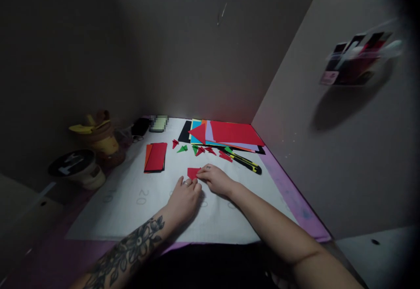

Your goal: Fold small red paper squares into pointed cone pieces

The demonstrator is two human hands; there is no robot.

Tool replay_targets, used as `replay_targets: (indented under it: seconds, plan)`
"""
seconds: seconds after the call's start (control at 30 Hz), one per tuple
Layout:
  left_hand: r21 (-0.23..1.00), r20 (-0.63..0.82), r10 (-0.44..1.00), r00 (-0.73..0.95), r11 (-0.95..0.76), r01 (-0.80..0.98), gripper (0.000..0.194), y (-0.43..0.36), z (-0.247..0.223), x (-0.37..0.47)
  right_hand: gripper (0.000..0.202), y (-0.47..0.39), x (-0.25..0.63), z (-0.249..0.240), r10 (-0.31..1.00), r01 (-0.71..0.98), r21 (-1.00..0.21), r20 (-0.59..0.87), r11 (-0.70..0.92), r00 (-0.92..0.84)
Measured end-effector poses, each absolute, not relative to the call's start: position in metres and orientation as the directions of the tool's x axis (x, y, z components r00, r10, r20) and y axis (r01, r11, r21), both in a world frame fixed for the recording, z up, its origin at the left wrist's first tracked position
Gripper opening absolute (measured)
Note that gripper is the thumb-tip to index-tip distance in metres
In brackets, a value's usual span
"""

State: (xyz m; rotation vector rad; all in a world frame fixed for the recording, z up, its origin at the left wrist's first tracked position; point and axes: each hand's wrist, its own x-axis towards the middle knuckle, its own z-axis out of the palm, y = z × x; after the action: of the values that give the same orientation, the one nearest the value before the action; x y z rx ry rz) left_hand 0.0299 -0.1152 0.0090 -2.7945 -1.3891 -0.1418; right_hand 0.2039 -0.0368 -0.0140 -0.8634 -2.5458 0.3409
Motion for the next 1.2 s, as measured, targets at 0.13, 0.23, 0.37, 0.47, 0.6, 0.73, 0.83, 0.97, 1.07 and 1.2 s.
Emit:
replay_targets:
  seconds: [0.13, 0.23, 0.37, 0.47, 0.6, 0.73, 0.83, 0.97, 1.07, 1.2]
  plan:
    - [0.066, 0.038, 0.778, 0.628, -0.629, 0.775, 0.022, -0.114, 0.021, 0.018, 0.028, -0.039, 0.206, -0.012, 0.618, 0.528, -0.334, 0.287, 0.781, -0.732]
    - [0.168, -0.009, 0.797, 0.604, -0.594, 0.787, 0.017, -0.099, 0.032, -0.003, 0.029, -0.041, 0.208, -0.01, 0.644, 0.55, -0.349, 0.268, 0.758, -0.717]
    - [0.203, 0.066, 0.852, 0.519, -0.521, 0.829, 0.018, -0.069, 0.032, -0.024, 0.032, -0.043, 0.211, -0.008, 0.642, 0.554, -0.345, 0.244, 0.758, -0.727]
    - [0.254, 0.101, 0.842, 0.53, -0.537, 0.804, 0.025, -0.047, 0.023, -0.023, 0.034, -0.043, 0.213, -0.008, 0.624, 0.537, -0.342, 0.243, 0.772, -0.743]
    - [0.358, 0.142, 0.809, 0.57, -0.579, 0.733, 0.022, -0.022, 0.008, -0.018, 0.034, -0.044, 0.217, -0.016, 0.598, 0.5, -0.348, 0.289, 0.793, -0.748]
    - [0.453, 0.186, 0.783, 0.593, -0.604, 0.656, 0.035, -0.012, -0.003, -0.022, 0.034, -0.045, 0.22, -0.021, 0.588, 0.482, -0.352, 0.333, 0.803, -0.737]
    - [0.479, 0.221, 0.725, 0.653, -0.664, 0.574, 0.03, -0.015, -0.007, -0.025, 0.033, -0.044, 0.22, -0.019, 0.583, 0.47, -0.36, 0.343, 0.806, -0.736]
    - [0.451, 0.262, 0.658, 0.706, -0.731, 0.513, 0.017, -0.02, -0.007, -0.024, 0.035, -0.044, 0.218, -0.016, 0.58, 0.472, -0.353, 0.341, 0.808, -0.739]
    - [0.399, 0.296, 0.631, 0.717, -0.764, 0.507, 0.018, -0.022, -0.004, -0.023, 0.032, -0.045, 0.219, -0.016, 0.574, 0.472, -0.339, 0.339, 0.814, -0.746]
    - [0.333, 0.317, 0.593, 0.741, -0.801, 0.498, 0.021, -0.028, -0.001, -0.023, 0.036, -0.047, 0.217, -0.014, 0.556, 0.456, -0.332, 0.339, 0.826, -0.759]
